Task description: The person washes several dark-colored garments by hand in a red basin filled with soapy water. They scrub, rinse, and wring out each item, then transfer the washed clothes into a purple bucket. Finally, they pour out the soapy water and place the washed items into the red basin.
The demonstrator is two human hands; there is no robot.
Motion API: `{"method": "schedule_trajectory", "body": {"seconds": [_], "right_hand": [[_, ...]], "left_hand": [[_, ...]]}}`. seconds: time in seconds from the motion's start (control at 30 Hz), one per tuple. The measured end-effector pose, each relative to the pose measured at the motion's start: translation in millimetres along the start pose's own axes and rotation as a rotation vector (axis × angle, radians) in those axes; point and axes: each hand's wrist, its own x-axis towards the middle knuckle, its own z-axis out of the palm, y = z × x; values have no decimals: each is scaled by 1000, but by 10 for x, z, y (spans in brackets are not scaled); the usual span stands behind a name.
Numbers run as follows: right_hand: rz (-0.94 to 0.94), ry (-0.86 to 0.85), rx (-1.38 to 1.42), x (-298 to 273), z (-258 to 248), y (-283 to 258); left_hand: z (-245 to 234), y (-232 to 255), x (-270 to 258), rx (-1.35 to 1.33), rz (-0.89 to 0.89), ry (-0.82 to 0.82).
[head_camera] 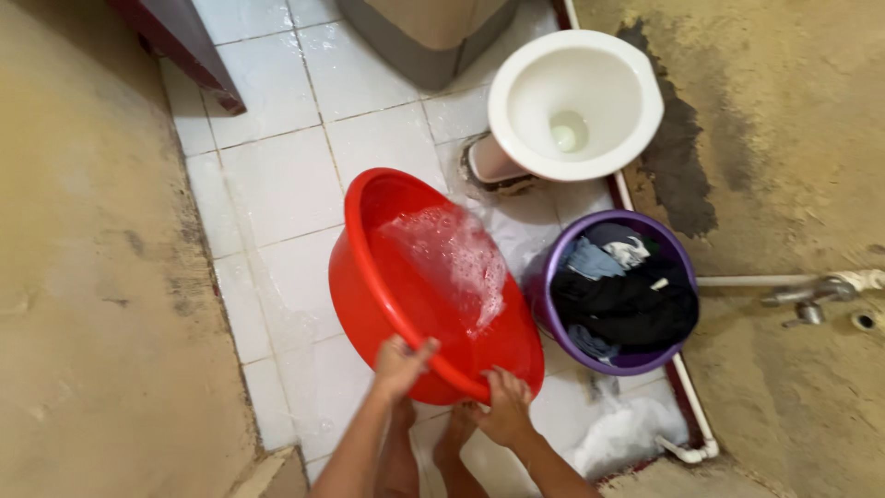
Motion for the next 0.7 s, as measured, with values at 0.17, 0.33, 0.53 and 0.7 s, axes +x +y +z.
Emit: {"method": "schedule_trajectory", "body": {"seconds": [0.17,0.33,0.53,0.7], "right_hand": [[90,-51,278,-284,-146,142],[131,-166,271,-815,89,793],[36,67,554,-1082,-59,708],[187,-9,326,-856,-689,265]], "left_hand": [[1029,-438,-605,269,157,-216],[1440,-570,-1160,450,-126,-124],[1477,-478,-1242,255,63,55],[1251,-190,-961,20,12,177]]}}
